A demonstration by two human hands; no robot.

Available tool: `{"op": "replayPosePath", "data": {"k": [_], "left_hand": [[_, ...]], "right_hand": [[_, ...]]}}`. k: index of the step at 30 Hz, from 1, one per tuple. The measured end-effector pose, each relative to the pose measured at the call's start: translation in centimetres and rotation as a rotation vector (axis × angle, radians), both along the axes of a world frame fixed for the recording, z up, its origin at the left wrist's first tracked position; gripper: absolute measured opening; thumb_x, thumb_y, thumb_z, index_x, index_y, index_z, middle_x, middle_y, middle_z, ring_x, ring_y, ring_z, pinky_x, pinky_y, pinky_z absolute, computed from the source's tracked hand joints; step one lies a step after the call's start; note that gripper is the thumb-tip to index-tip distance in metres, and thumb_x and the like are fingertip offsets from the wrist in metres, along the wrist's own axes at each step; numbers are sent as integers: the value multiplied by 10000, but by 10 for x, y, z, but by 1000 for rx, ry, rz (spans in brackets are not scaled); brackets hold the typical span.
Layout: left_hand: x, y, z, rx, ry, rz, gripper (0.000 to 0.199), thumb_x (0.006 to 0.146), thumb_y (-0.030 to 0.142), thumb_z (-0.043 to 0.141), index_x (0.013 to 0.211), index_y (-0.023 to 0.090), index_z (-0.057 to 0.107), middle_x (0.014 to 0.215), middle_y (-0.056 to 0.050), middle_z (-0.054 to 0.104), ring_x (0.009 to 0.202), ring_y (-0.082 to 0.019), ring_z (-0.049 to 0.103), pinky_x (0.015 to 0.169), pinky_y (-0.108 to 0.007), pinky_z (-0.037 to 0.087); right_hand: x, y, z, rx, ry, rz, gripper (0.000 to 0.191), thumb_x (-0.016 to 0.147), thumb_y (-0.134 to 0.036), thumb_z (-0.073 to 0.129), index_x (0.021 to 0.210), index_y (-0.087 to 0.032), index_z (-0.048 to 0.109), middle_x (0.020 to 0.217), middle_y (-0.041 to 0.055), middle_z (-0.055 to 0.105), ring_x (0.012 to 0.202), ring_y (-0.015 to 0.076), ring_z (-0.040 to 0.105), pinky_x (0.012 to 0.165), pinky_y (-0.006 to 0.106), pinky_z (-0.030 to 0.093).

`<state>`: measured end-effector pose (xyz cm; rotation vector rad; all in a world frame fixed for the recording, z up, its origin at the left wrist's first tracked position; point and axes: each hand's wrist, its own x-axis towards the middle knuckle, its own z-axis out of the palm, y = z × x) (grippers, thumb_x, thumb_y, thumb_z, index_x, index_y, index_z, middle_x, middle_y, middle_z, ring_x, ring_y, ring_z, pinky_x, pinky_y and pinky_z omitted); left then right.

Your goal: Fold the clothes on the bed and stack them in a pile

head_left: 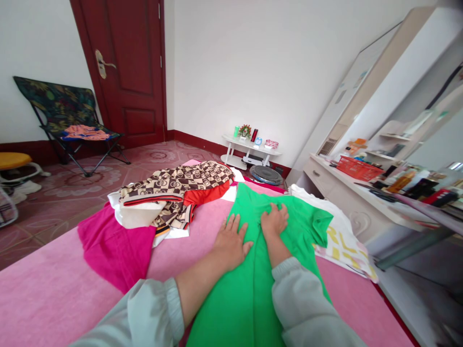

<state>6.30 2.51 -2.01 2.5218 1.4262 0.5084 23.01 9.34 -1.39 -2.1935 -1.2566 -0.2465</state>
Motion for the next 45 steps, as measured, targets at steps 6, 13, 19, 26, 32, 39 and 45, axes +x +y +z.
{"op": "replayPosePath", "data": {"k": [6,13,19,26,32,39,45], "left_hand": [[0,-5,4,24,-24,17,622,882,541,332,1376,176,431,1498,-148,267,1386,-314,198,1116,-479,182],[-2,-7,7,35,-45,30,600,887,529,335,1355,174,456,1477,-148,310,1377,-311,222,1111,-478,196],[-3,-6,12,5,-24,2,600,890,487,332,1375,148,429,1478,-166,301,1376,-332,214,1109,-512,174],[-3,-6,15,-4,-13,-10,593,880,427,359,1379,110,415,1471,-202,295,1370,-350,219,1108,-515,168],[-3,-6,14,-25,-19,-6,591,889,443,351,1386,129,408,1491,-186,258,1387,-352,162,1114,-517,152],[-1,-5,7,-21,-45,59,655,877,573,327,1399,184,396,1520,-135,208,1403,-340,84,1123,-522,121],[4,-1,-4,18,-22,89,689,878,575,319,1422,153,346,1518,-145,210,1403,-328,107,1127,-496,127]], "right_hand": [[-8,27,22,185,-35,497,363,781,-105,420,1067,-182,629,1203,96,525,1173,237,422,1012,398,317],[-42,102,26,-42,74,686,437,731,-68,514,1153,-170,569,1109,58,602,817,119,612,823,263,472],[-53,125,11,-212,77,613,652,754,-274,644,1344,-136,402,1176,151,605,1076,258,573,911,344,426],[-50,142,5,-237,134,430,338,757,-256,625,1049,-88,598,1088,219,637,1093,329,575,892,397,437],[-42,144,-5,-82,282,478,273,849,-222,430,1067,-118,557,968,134,685,891,220,670,764,331,515],[-33,126,4,28,360,728,455,853,-382,458,1264,-187,454,1308,104,545,1188,193,523,979,363,423],[0,65,-4,-239,-10,699,573,916,-529,282,1416,-253,326,1496,50,302,1393,253,205,1119,527,125]]}}
